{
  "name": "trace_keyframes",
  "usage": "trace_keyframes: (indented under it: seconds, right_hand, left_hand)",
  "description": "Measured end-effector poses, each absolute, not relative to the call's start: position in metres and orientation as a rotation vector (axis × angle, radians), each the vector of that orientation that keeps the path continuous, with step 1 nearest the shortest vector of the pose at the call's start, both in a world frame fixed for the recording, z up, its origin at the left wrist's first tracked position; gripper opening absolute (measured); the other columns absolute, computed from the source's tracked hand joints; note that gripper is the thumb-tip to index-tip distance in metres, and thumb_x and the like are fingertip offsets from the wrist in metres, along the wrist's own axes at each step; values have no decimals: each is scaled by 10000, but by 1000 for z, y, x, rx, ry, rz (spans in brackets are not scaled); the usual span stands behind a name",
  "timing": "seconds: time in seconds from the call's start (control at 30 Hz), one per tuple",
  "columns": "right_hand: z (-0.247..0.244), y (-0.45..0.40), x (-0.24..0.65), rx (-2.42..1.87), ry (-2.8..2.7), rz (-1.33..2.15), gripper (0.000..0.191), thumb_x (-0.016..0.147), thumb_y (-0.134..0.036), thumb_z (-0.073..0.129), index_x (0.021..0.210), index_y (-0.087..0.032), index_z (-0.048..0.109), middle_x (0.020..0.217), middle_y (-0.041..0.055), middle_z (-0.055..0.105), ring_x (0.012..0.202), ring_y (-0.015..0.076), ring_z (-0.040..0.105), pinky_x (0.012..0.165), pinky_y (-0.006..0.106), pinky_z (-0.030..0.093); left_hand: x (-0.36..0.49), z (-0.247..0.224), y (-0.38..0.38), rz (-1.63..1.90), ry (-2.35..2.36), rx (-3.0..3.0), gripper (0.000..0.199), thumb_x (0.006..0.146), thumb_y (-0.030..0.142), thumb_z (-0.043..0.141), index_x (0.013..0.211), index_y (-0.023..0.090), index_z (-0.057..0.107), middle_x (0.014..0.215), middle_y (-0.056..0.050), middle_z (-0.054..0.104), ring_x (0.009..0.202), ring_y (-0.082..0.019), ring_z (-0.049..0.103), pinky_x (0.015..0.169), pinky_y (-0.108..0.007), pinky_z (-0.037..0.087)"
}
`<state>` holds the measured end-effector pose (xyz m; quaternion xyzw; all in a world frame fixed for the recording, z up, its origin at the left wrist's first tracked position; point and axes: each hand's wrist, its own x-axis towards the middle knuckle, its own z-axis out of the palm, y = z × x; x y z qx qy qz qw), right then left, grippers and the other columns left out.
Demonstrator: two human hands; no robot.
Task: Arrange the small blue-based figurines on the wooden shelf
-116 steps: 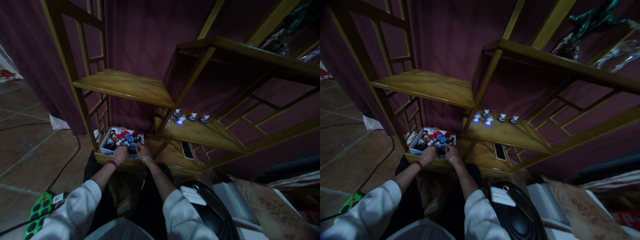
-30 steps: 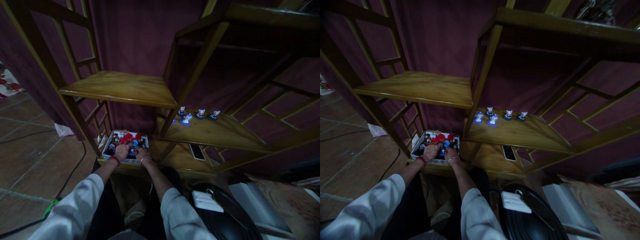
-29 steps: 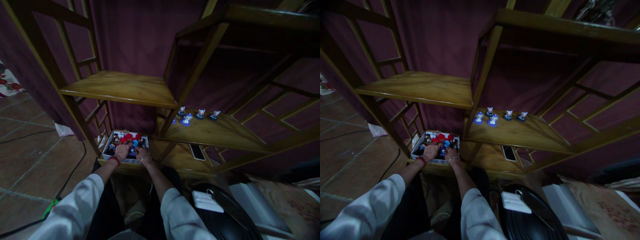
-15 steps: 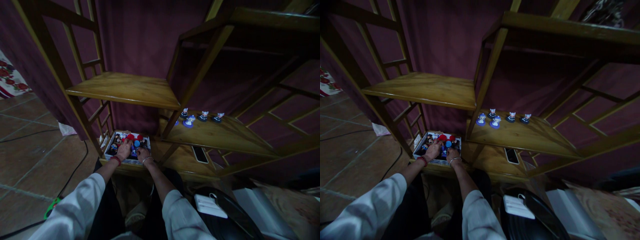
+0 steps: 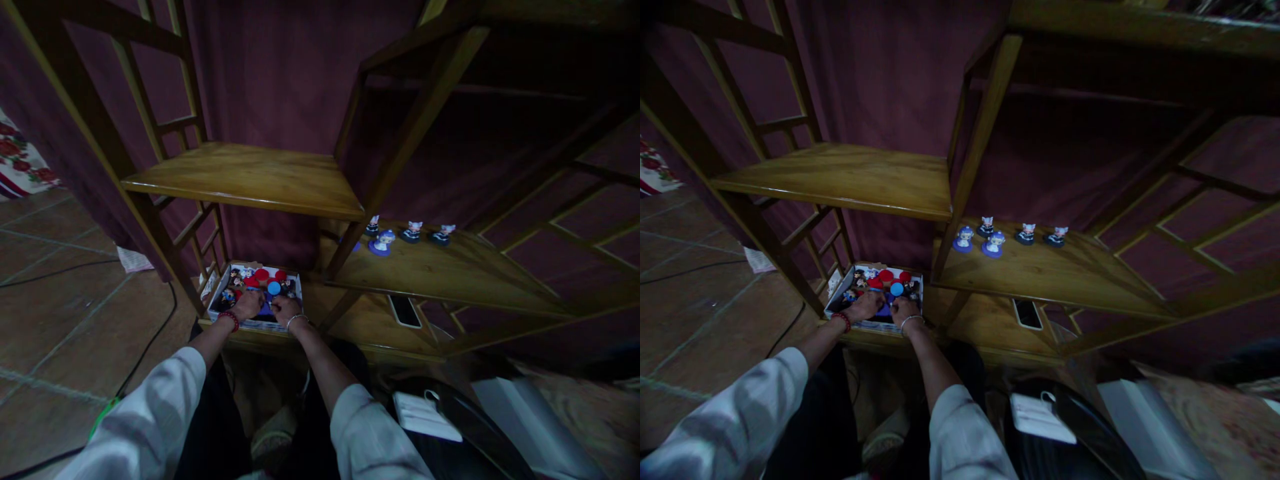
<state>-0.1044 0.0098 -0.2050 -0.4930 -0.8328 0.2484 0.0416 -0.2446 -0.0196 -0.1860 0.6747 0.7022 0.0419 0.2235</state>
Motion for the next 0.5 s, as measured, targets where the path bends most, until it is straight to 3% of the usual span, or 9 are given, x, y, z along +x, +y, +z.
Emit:
trace_keyframes:
  seconds: [0.17, 0.4, 0.5]
  right_hand:
    - [-204, 10, -105, -1588, -2531, 839, 342, 738, -329, 525, 1053, -205, 574, 1060, 47, 621, 931, 172, 582, 785, 238, 419]
    - [-200, 11, -109, -1640, -2556, 796, 250, 740, -313, 525, 951, -213, 615, 986, 31, 647, 886, 155, 590, 739, 221, 412]
    - [-197, 10, -110, -1634, -2628, 738, 216, 762, -299, 494, 895, -210, 638, 988, 44, 646, 896, 168, 588, 736, 232, 409]
  left_hand:
    - [-240, -189, -19, 382, 1759, 1574, 272, 737, 116, 444, 887, 188, 659, 765, -25, 653, 620, -130, 595, 615, -224, 462]
    - [-242, -203, -16, 588, 1627, 1320, 273, 707, 51, 430, 873, 132, 631, 768, -52, 648, 657, -136, 594, 540, -197, 469]
    - [-249, -202, -14, 585, 1653, 1330, 237, 696, 53, 450, 839, 121, 626, 711, -57, 649, 580, -136, 589, 530, -222, 469]
